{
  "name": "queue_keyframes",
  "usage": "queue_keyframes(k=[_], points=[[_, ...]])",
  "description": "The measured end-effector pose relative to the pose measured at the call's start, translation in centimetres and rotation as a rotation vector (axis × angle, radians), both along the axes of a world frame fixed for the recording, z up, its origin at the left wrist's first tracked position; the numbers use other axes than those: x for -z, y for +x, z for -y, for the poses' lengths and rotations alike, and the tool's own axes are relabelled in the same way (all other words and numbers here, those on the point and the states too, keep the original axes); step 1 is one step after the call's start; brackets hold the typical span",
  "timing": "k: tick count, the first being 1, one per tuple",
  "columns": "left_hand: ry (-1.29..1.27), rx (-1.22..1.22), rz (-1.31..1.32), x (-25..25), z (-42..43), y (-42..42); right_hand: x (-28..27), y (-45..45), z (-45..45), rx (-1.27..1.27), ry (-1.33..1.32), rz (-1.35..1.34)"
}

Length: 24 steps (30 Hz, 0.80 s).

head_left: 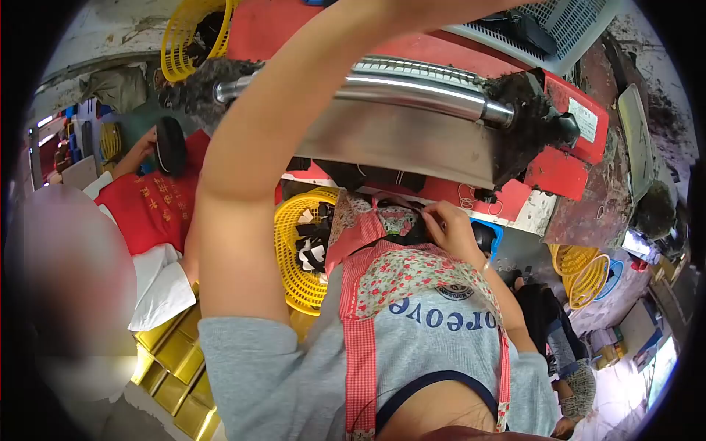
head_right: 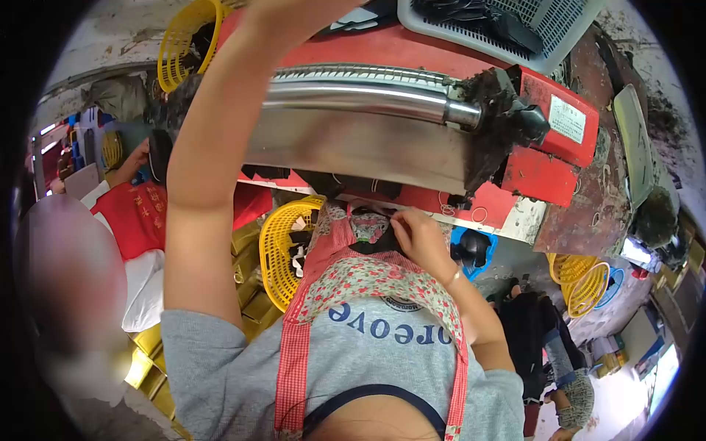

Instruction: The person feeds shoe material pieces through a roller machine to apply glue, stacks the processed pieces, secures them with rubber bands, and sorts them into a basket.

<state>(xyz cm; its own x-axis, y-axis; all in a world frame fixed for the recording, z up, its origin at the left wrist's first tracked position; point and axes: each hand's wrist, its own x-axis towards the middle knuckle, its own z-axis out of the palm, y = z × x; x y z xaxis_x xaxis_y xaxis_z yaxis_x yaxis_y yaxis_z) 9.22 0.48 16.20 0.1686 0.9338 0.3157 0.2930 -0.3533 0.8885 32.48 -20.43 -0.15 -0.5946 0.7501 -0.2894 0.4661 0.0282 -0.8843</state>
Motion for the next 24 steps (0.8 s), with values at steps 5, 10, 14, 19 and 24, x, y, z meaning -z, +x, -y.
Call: queue_keyframes(k=[5,10,14,19,24], points=[[0.031,-0.627,0.220,0.8,17.4,-6.7,2.8,-4.4,0.2,-0.249,0.316,0.071],[-0.621,-1.070,0.371,17.4,32.8,-5.0,5.8,-7.9,0.4,-0.365,0.485,0.122],[-0.791,-1.212,0.077,27.1,35.2,-1.2,9.4,-9.4,0.3,-0.404,0.642,0.380],[-1.015,-1.493,-0.172,31.7,29.7,-1.0,9.6,-9.9,1.1,-0.381,0.452,0.838],[-1.244,-1.192,0.324,33.4,29.4,-2.6,12.0,-3.1,0.1,-0.139,0.547,0.828]])
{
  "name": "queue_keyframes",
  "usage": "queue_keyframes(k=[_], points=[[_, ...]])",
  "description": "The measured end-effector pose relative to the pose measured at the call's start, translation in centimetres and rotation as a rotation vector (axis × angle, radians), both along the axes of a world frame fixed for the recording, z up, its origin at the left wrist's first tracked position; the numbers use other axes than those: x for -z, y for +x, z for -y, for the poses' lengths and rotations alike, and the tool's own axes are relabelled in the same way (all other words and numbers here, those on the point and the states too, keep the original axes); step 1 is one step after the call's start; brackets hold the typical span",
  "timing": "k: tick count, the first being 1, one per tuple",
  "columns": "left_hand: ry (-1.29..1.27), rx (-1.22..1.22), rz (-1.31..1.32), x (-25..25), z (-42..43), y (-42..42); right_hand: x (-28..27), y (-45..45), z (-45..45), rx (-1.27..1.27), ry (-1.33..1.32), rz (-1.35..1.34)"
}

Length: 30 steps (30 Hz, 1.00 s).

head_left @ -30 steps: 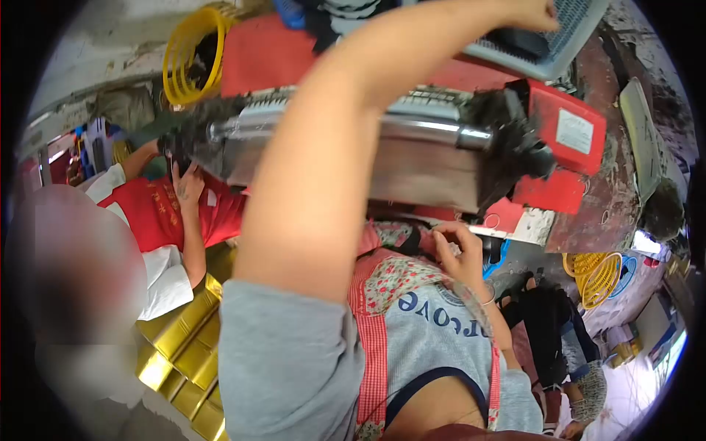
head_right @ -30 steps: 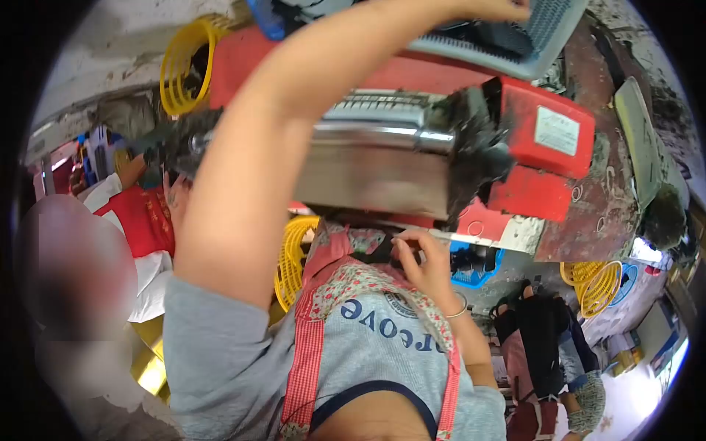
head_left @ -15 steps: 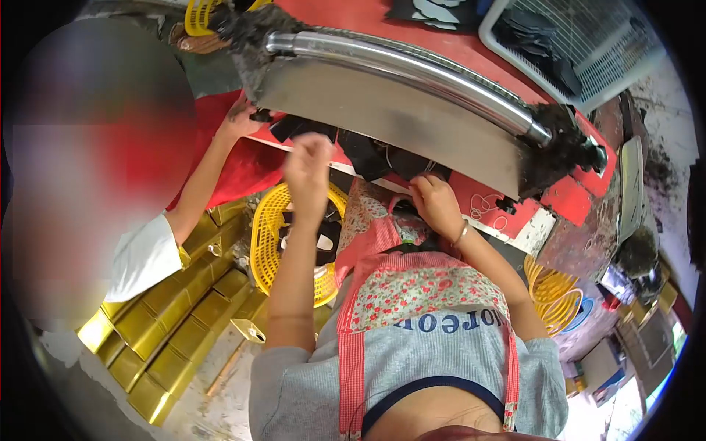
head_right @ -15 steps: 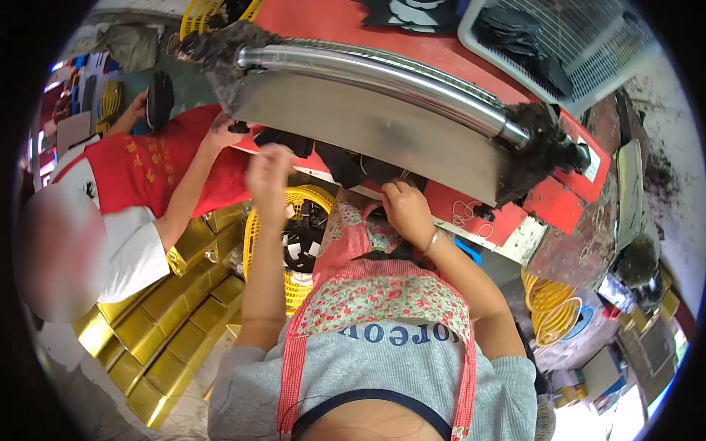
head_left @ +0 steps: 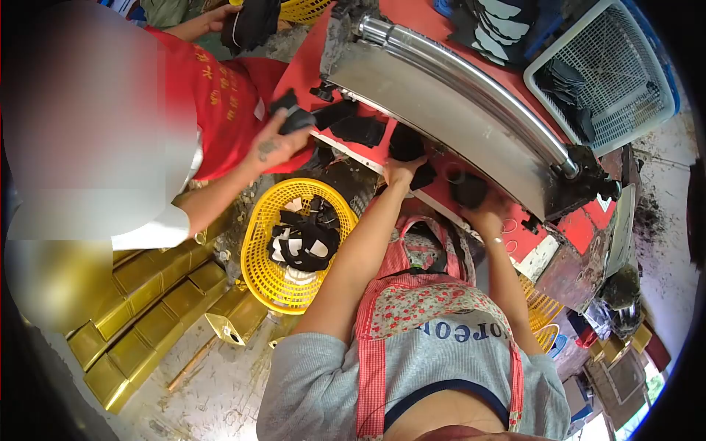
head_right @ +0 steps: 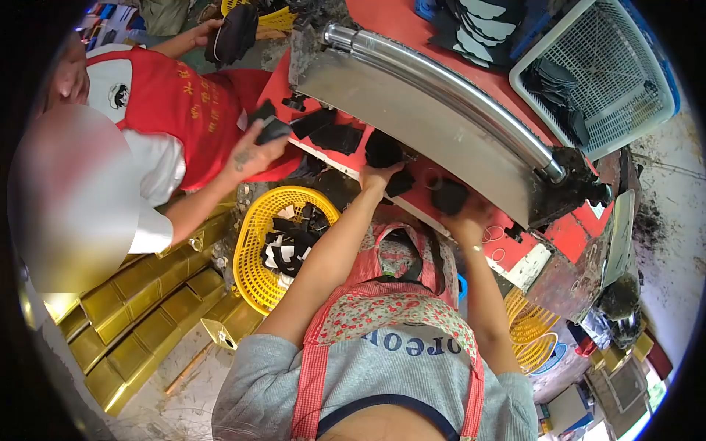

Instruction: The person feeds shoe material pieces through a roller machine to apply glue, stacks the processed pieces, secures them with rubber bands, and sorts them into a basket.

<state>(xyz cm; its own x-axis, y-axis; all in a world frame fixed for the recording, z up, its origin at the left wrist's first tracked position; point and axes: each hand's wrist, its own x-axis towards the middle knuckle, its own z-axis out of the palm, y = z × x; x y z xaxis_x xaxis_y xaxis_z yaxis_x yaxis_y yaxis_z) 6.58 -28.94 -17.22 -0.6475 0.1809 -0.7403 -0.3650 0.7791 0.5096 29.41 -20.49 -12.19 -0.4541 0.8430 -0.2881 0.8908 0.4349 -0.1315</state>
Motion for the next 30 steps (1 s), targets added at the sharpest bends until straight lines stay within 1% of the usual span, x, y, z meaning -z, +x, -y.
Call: queue_keyframes(k=[2,3,4,6,7,10,11,12,13,14,15,16,17,19,20,21,22,23,24,27,28,29,30], points=[[0.210,-0.061,-0.046,2.3,0.2,0.9,-2.2,2.5,-1.0,0.092,-0.042,0.085],[0.316,-0.093,-0.073,3.1,0.4,0.9,-2.7,3.9,-1.3,0.168,-0.094,-0.008],[0.383,-0.088,-0.051,0.4,1.1,0.6,1.5,7.8,-2.1,0.163,-0.073,-0.113],[0.377,0.236,-0.019,-3.4,3.4,-1.5,-0.7,7.1,-0.9,0.207,0.008,0.047],[0.373,0.400,-0.006,-4.4,4.6,-2.8,-2.1,6.0,-0.4,0.232,0.051,0.124],[0.544,0.533,-0.101,-5.7,8.9,-4.7,-5.7,0.5,3.9,0.081,0.176,0.156],[0.566,0.525,-0.045,-6.6,10.1,-5.3,-5.4,-2.3,5.2,-0.083,0.248,-0.254],[0.578,0.536,-0.030,-6.2,11.3,-5.8,-6.6,-6.2,5.8,-0.334,0.162,-0.493],[0.591,0.551,-0.012,-5.6,12.5,-6.3,-6.7,-10.2,6.5,-0.359,0.040,-0.635],[0.584,0.582,0.023,-5.4,13.5,-6.8,-6.1,-14.1,6.2,-0.490,-0.020,-0.685],[0.575,0.627,0.021,-5.4,14.4,-7.3,-4.2,-17.4,5.7,-0.613,-0.019,-0.697],[0.566,0.669,0.019,-5.5,15.1,-7.6,-3.3,-20.5,5.3,-0.658,-0.024,-0.661],[0.497,0.684,0.039,-5.7,15.8,-7.7,-2.8,-22.7,5.0,-0.698,-0.028,-0.627],[0.360,0.721,0.079,-6.1,17.1,-8.0,-4.5,-24.2,4.6,-0.703,0.027,-0.574],[0.351,0.700,0.089,-6.5,17.4,-8.0,-5.0,-24.7,4.0,-0.705,0.056,-0.544],[0.357,0.674,0.087,-5.8,18.0,-7.8,-3.3,-24.7,3.3,-0.636,-0.128,-0.626],[0.364,0.649,0.084,-5.1,18.6,-7.5,-0.4,-24.2,2.4,-0.560,-0.313,-0.703],[0.370,0.623,0.081,-5.0,18.9,-7.3,-0.6,-24.2,1.7,-0.477,-0.491,-0.780],[0.378,0.604,0.091,-5.0,19.0,-7.2,-0.8,-23.8,0.9,-0.337,-0.652,-0.742],[0.389,0.722,0.048,-6.0,17.9,-7.4,-1.9,-20.8,2.5,-0.210,-0.550,-0.673],[0.429,0.810,0.006,-5.5,17.7,-7.6,0.5,-19.0,3.1,-0.235,-0.373,-0.778],[0.474,0.894,-0.039,-4.8,17.4,-7.8,0.1,-17.4,3.3,-0.119,-0.466,-0.758],[0.545,0.868,-0.034,-4.1,17.2,-7.6,-0.7,-15.4,3.8,0.000,-0.558,-0.738]])
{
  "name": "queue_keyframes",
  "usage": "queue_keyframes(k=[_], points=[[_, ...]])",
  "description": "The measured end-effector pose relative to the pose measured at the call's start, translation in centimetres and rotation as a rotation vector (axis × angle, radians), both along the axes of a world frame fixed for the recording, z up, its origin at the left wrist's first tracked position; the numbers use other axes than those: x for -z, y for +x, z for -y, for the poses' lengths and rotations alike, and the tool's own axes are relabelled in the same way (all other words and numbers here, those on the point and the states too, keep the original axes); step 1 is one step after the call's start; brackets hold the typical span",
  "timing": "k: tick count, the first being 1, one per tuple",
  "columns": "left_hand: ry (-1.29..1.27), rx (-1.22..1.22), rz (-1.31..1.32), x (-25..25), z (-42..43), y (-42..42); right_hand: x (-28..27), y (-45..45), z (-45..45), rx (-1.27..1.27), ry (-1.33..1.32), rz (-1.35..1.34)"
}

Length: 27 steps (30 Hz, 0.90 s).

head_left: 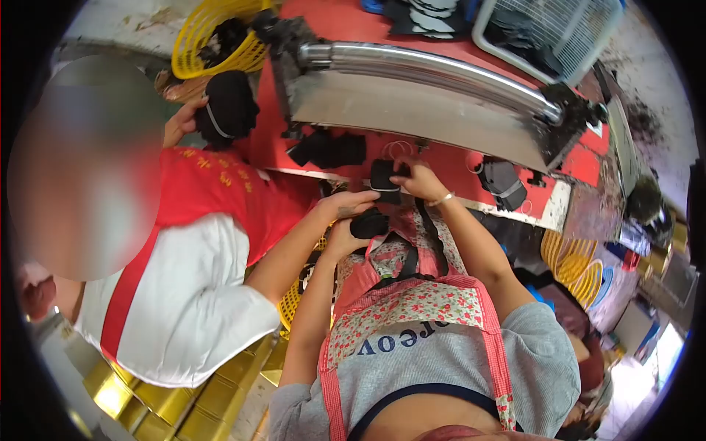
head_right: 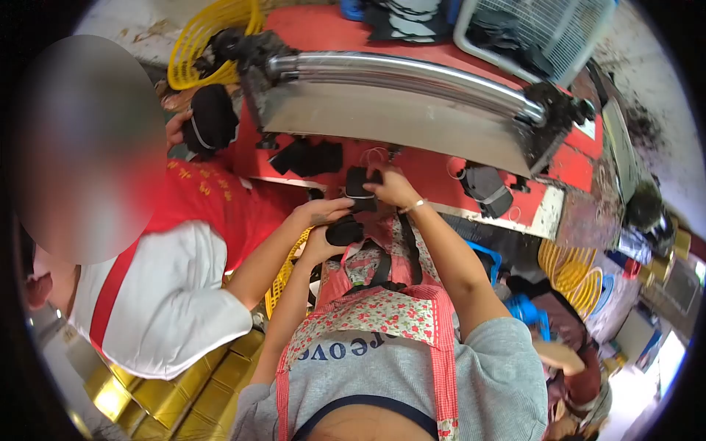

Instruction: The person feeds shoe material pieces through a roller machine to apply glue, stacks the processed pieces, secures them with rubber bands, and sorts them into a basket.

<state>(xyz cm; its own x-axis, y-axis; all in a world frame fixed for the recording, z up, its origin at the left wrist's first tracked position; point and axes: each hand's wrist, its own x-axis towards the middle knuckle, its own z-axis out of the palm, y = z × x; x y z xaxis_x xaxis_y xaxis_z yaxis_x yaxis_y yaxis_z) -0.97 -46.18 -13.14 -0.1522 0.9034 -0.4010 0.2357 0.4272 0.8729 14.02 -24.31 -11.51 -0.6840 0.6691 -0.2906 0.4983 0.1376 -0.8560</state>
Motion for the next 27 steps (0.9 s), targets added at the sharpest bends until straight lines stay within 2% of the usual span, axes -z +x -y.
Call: queue_keyframes(k=[1,3,5,6,7,8,10,11,12,13,14,15,16,17,18,20,21,22,23,25,26,27], points=[[-0.063,-0.008,0.035,0.5,0.4,0.1,-0.6,2.4,1.0,0.077,-0.124,0.046],[-0.170,0.008,0.104,0.1,-0.3,-0.3,-1.7,7.3,3.5,0.375,-0.195,-0.106],[-0.108,0.001,0.110,0.1,-0.5,0.2,-3.3,13.4,4.6,0.698,-0.235,-0.291],[-0.150,0.031,0.085,0.0,-0.7,0.5,-5.0,17.0,4.4,0.887,-0.334,-0.243],[-0.196,0.046,0.052,-1.0,-1.1,0.6,-4.8,21.1,4.0,1.018,-0.345,-0.298],[-0.217,0.063,0.081,-0.7,-1.7,1.4,-4.5,25.1,2.7,1.182,-0.337,-0.205],[-0.255,0.061,0.125,-0.5,-2.7,1.2,1.2,33.4,0.9,1.320,-0.226,-0.476],[-0.261,0.082,0.123,-0.1,-3.2,0.8,4.2,36.5,-0.7,1.483,-0.303,-0.603],[-0.271,0.095,0.126,0.3,-3.5,0.4,6.2,38.2,-2.2,1.504,-0.365,-0.645],[-0.278,0.106,0.131,0.7,-3.3,0.3,7.7,38.0,-3.6,1.571,-0.199,-0.397],[-0.260,0.072,0.071,1.5,-2.7,0.2,10.6,40.7,-4.8,1.509,-0.245,-0.292],[-0.253,0.050,0.014,2.5,-2.6,1.3,10.8,41.4,-5.9,1.569,-0.267,-0.366],[-0.236,0.038,-0.041,3.1,-2.6,1.5,9.4,41.0,-5.8,1.540,-0.264,-0.271],[-0.256,0.044,-0.061,2.9,-2.6,1.5,7.4,39.2,-5.4,1.514,-0.149,-0.125],[-0.277,0.057,-0.074,2.2,-2.3,1.2,5.8,37.8,-3.8,1.176,0.510,0.665],[-0.316,0.075,-0.025,3.0,-2.0,1.5,-0.8,30.8,-0.4,1.071,1.069,0.729],[-0.303,0.046,0.013,3.2,-2.2,1.7,-1.8,27.1,0.9,1.058,1.079,0.447],[-0.302,0.017,0.051,3.2,-1.9,1.8,-5.1,20.4,2.3,0.907,0.718,0.219],[-0.309,-0.005,0.088,3.0,-1.2,1.8,-5.5,15.4,3.0,0.553,0.698,0.035],[-0.299,-0.094,0.110,2.2,-0.5,1.8,-5.9,4.6,3.9,0.156,0.514,-0.228],[-0.243,-0.131,0.133,2.3,-0.2,2.0,-4.1,0.3,4.2,-0.031,0.497,-0.292],[-0.181,-0.173,0.155,2.6,-0.1,2.1,-3.4,-4.6,3.5,-0.155,0.608,-0.320]])
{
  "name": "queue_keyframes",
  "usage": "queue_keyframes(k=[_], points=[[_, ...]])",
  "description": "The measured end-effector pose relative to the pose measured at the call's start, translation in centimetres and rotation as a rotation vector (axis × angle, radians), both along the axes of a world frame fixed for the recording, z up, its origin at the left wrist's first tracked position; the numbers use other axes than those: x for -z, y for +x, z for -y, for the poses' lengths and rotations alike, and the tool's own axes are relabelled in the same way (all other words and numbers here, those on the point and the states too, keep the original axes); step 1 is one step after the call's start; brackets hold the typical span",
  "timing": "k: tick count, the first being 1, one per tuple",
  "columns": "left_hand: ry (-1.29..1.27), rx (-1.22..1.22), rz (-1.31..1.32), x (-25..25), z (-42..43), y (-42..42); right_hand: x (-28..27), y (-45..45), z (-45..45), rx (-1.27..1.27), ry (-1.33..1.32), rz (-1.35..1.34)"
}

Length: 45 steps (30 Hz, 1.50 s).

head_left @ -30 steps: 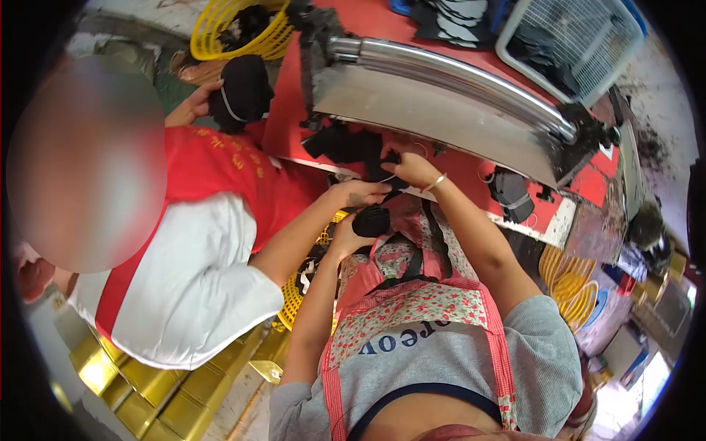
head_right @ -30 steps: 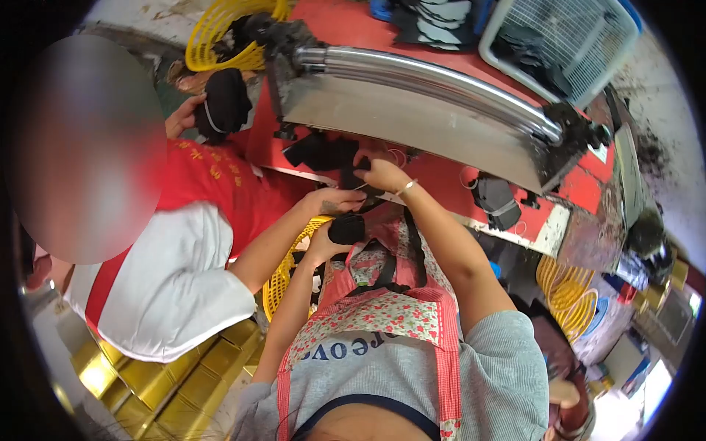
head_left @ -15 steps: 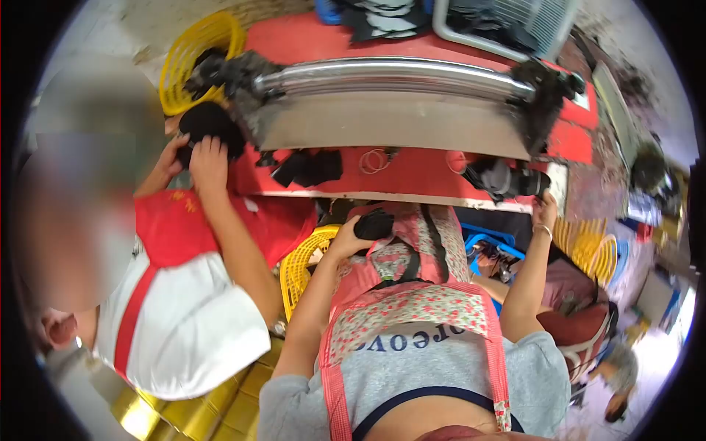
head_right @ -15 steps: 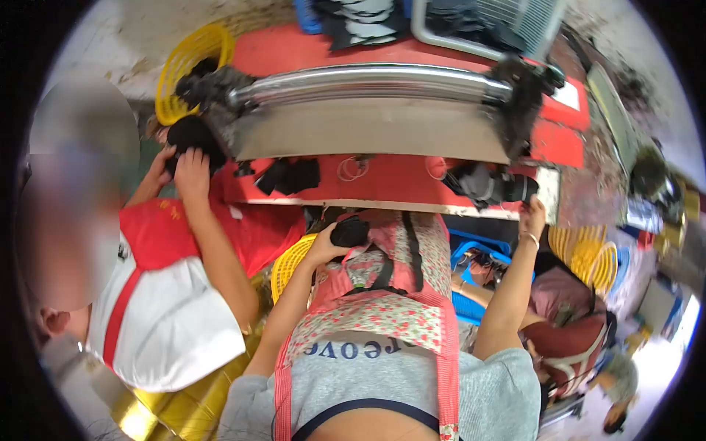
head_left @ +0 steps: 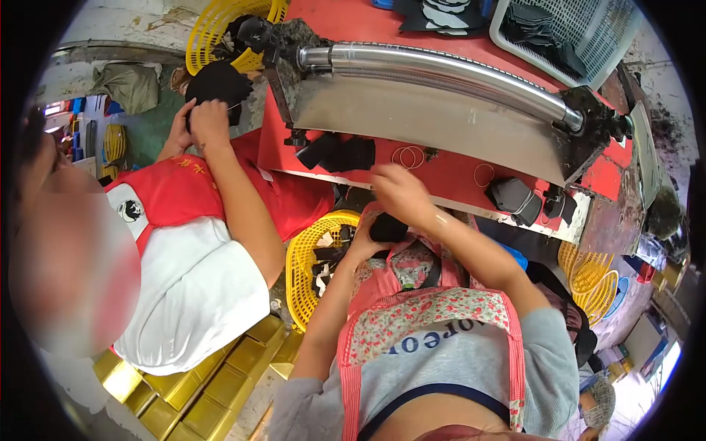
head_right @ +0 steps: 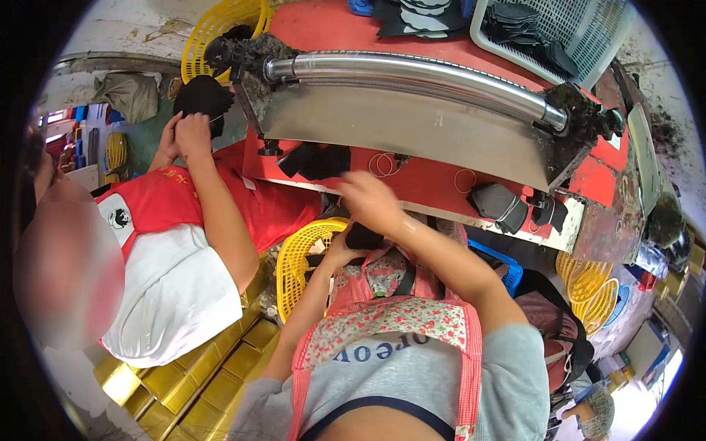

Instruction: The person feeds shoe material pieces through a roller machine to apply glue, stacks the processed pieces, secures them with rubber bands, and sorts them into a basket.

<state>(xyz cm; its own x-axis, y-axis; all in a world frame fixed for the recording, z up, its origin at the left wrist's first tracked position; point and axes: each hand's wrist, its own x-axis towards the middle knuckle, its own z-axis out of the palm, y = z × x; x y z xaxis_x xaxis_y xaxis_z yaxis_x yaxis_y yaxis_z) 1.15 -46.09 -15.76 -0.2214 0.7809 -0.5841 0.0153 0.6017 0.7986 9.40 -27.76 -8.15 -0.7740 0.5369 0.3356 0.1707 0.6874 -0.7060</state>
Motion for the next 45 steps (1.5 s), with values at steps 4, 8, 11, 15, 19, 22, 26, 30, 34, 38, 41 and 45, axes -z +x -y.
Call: queue_keyframes(k=[4,8,11,15,19,22,26,30,34,38,41,45], points=[[-0.013,0.052,0.012,-1.9,0.4,0.1,7.7,-13.1,-0.1,-0.066,0.623,0.176],[-0.087,0.025,0.036,0.3,3.0,-0.4,8.1,-15.6,-0.9,-0.263,0.550,0.462],[-0.083,-0.043,0.090,-0.1,3.2,-0.7,6.5,-13.5,1.1,-0.147,0.739,0.371],[-0.043,-0.156,0.203,2.8,4.0,-0.8,11.5,-14.5,1.9,0.105,0.403,0.614],[-0.173,-0.286,0.328,0.4,3.0,-1.3,6.8,-13.6,0.9,0.027,0.190,0.929],[-0.167,-0.402,0.383,-2.3,2.0,-2.2,7.5,-13.2,1.4,-0.041,-0.066,0.764],[-0.109,-0.420,0.346,-4.5,0.6,-2.1,6.1,-6.2,1.7,0.036,-0.225,0.322],[-0.066,-0.428,0.480,-3.9,-0.2,-2.5,-0.1,5.7,1.4,0.197,-0.554,-0.136],[0.008,-0.201,0.456,-4.7,-4.9,-2.0,-1.2,15.7,2.2,0.448,-0.974,-0.279],[-0.216,0.110,0.349,-3.5,-10.6,-0.4,-2.1,22.2,2.6,0.595,-1.007,-0.206],[-0.208,0.311,0.273,-2.9,-14.7,2.4,-3.0,25.2,2.4,0.640,-0.998,-0.126],[-0.211,0.568,0.134,-4.0,-19.3,5.6,-6.7,25.9,0.0,0.617,-1.177,-0.159]])
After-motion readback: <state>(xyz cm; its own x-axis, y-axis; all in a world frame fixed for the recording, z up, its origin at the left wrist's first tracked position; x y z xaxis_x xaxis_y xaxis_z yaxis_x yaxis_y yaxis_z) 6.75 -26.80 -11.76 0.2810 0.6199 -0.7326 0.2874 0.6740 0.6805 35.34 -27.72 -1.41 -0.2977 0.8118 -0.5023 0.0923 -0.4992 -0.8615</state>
